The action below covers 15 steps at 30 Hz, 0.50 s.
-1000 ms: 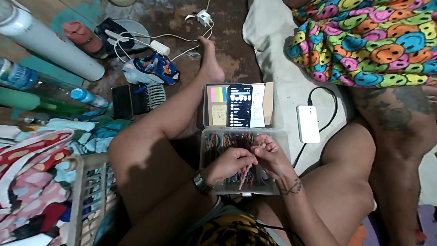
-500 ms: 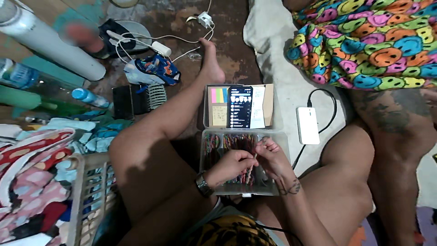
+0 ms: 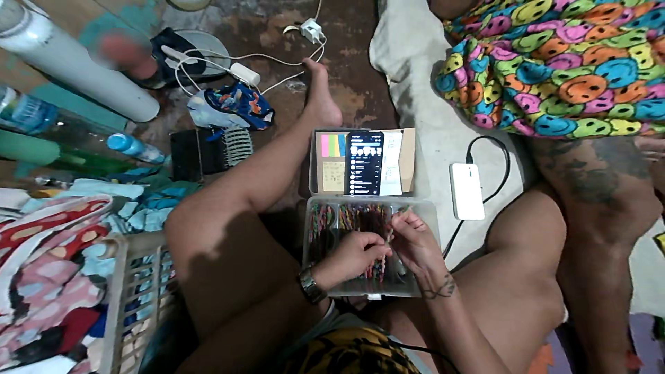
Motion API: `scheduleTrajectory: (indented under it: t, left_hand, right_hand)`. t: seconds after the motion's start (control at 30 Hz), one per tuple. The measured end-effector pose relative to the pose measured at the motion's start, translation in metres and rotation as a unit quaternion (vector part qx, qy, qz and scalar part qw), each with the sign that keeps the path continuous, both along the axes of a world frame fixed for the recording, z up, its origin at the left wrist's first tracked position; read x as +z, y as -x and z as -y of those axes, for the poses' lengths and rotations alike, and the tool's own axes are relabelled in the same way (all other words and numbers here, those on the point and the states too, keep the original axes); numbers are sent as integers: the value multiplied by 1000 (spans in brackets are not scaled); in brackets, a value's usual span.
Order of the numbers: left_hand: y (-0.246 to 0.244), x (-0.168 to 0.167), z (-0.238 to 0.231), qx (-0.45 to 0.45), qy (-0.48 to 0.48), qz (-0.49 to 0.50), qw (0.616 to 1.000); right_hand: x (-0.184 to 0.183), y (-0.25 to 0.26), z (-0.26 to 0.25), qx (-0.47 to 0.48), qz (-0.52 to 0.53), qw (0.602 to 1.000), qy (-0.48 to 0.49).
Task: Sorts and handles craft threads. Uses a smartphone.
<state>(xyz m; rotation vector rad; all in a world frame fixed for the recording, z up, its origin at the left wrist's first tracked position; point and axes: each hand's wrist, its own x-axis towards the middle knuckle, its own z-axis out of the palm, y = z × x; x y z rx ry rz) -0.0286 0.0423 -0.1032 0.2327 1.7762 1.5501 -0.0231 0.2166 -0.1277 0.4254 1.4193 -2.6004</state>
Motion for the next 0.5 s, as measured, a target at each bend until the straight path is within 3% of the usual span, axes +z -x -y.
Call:
scheduleTrajectory:
  t: [0.1, 0.2, 0.3, 0.4, 0.5]
  left_hand:
    - [1, 2, 0, 27, 10, -5, 1000]
    - [-1, -3, 3, 77, -79, 102, 989]
    - [0, -4, 5, 75, -121, 157, 977]
    - [-2, -1, 3, 45, -93, 120, 987]
    - [-5, -4, 0, 64, -92, 116, 987]
  right_hand:
    - [0, 0, 1, 5, 27, 1000, 0]
    - [-4, -3, -11, 128, -13, 992, -7]
    - [-5, -5, -9, 83, -25, 996, -3]
    - [-3, 1, -10, 17, -27, 999, 37]
    - [5, 3, -20, 93, -27, 995, -18]
